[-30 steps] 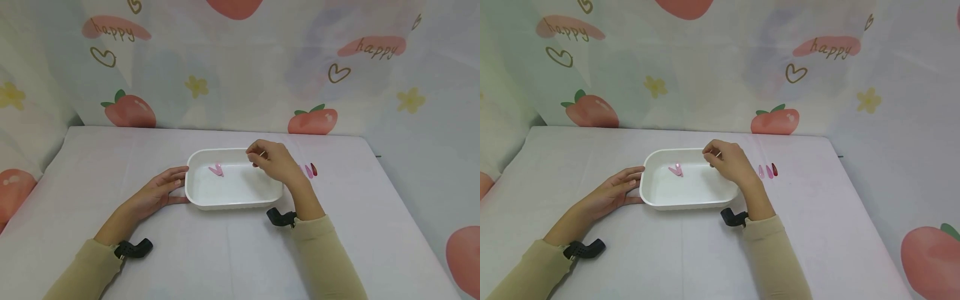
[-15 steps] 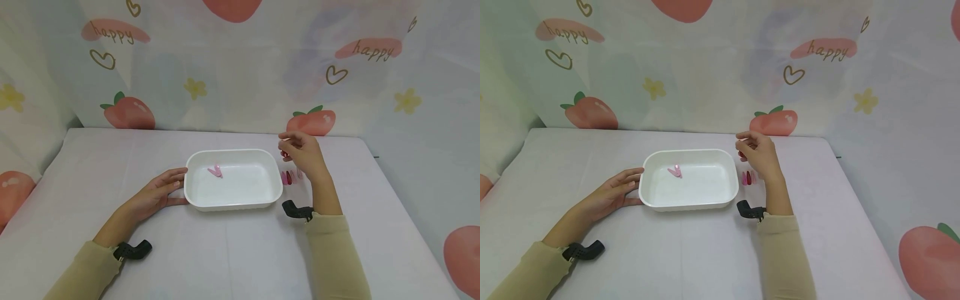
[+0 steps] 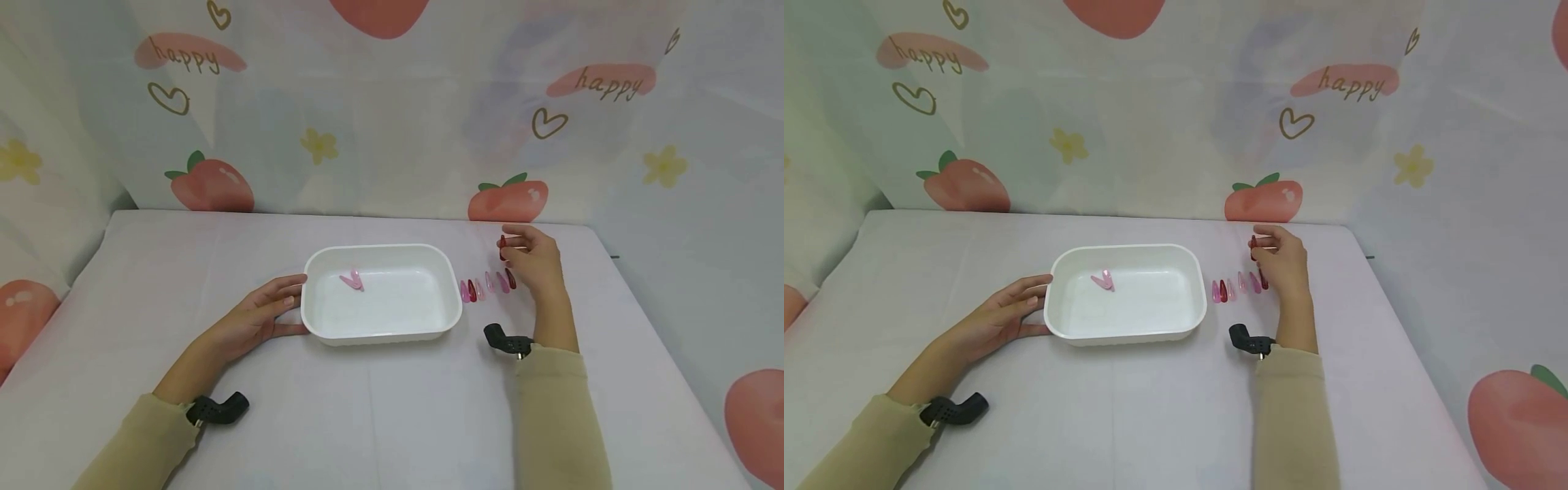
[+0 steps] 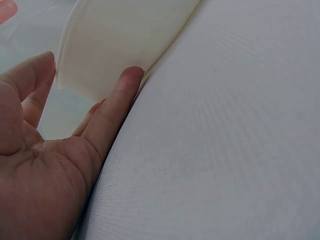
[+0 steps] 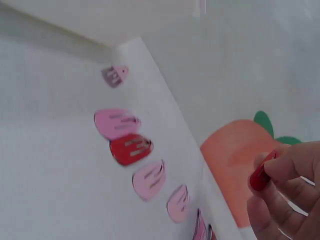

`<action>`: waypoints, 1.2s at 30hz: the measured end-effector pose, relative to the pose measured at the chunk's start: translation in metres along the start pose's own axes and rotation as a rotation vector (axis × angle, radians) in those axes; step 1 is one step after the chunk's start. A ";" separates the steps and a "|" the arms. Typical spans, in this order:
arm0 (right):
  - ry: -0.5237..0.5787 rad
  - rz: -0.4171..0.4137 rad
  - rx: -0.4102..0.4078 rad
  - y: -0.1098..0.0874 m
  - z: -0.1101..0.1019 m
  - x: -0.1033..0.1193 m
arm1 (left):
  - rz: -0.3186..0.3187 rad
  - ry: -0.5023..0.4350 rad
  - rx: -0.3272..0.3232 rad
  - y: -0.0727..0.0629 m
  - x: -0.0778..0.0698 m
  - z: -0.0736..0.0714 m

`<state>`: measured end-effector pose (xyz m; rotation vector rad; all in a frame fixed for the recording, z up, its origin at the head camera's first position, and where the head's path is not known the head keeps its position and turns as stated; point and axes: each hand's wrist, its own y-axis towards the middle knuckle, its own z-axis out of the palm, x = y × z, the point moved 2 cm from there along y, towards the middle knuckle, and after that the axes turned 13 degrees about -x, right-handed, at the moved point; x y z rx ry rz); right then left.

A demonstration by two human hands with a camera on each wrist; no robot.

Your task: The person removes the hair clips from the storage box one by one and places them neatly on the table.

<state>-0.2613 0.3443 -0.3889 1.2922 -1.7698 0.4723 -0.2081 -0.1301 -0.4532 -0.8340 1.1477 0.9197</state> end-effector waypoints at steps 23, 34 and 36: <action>-0.213 0.150 -0.069 0.003 -0.011 -0.037 | 0.010 0.050 -0.005 -0.001 0.000 0.000; -0.327 0.146 -0.034 0.002 -0.009 -0.035 | 0.010 0.035 0.000 -0.002 -0.001 0.000; -0.339 0.139 -0.032 0.001 -0.008 -0.034 | 0.012 0.035 0.004 -0.002 -0.001 0.000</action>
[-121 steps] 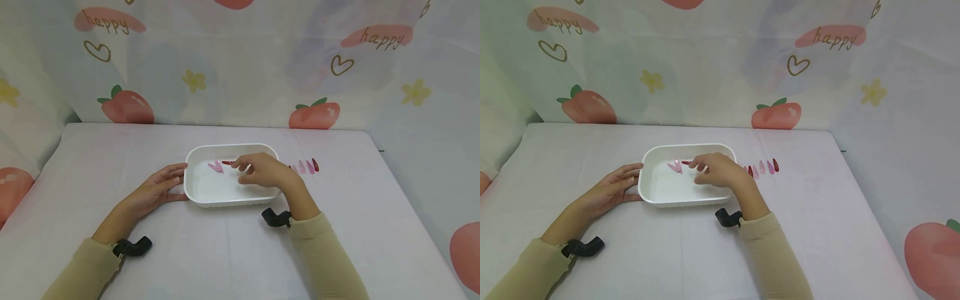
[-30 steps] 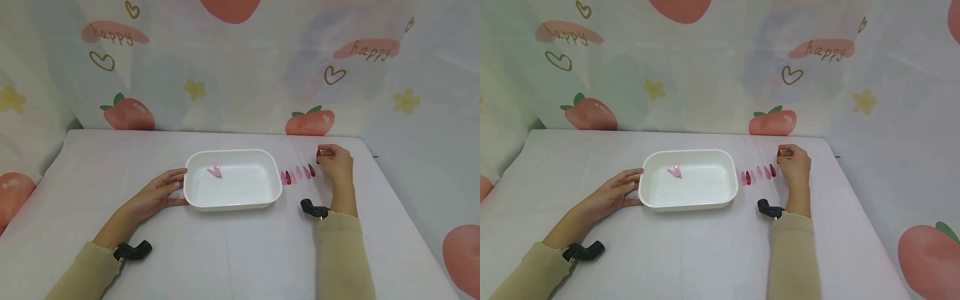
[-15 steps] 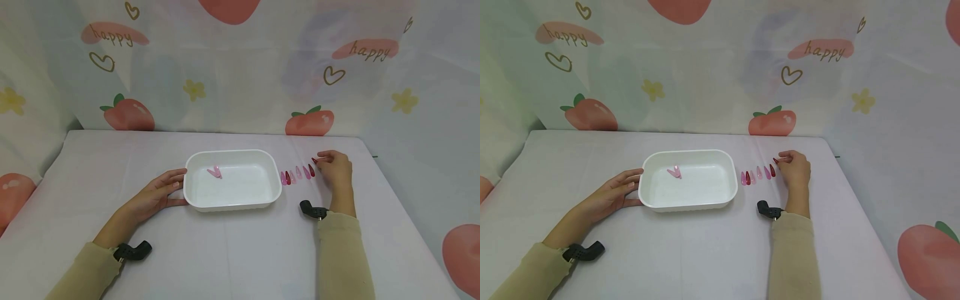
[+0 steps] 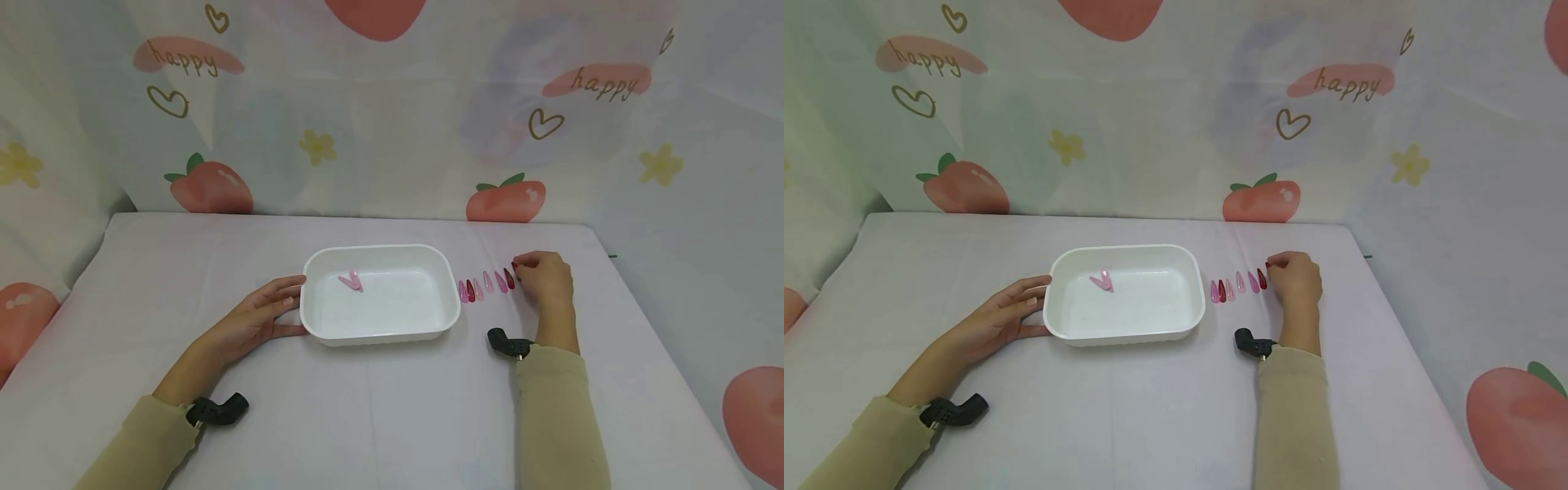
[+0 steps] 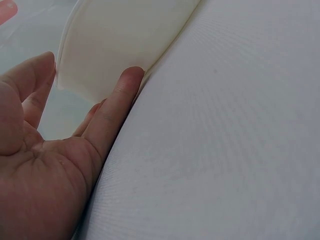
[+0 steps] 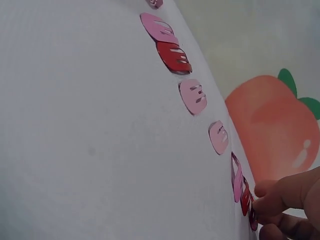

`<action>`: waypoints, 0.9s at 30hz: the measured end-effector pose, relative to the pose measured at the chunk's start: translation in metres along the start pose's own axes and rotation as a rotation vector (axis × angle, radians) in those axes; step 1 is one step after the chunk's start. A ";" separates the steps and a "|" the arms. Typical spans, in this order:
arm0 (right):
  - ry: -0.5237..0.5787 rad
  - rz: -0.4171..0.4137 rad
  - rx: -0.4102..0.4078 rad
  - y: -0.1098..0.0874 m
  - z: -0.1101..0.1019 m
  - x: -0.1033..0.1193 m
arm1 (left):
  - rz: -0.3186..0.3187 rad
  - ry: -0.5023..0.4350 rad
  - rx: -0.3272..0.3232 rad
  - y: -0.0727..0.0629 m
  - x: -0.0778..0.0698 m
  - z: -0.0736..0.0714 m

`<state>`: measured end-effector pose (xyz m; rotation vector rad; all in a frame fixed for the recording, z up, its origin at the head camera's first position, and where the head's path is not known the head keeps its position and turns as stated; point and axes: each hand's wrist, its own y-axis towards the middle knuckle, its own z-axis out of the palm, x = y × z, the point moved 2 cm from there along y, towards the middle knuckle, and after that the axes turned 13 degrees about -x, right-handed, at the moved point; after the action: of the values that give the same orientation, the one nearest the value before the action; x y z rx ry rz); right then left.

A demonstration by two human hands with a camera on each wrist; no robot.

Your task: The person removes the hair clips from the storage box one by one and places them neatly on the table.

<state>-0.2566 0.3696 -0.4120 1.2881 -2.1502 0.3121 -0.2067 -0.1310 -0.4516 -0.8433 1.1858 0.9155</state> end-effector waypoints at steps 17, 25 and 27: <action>0.412 -0.417 0.005 -0.057 0.009 0.115 | -0.023 -0.018 -0.010 -0.001 -0.002 0.001; 0.365 -0.588 0.286 -0.104 0.044 0.155 | -0.013 -0.012 -0.002 -0.001 0.000 0.000; 0.336 -0.635 0.335 -0.112 0.054 0.159 | -0.017 -0.014 -0.005 0.000 -0.001 0.001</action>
<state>-0.2351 0.1735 -0.3695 1.8722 -1.3584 0.5822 -0.2062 -0.1307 -0.4509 -0.8480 1.1628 0.9097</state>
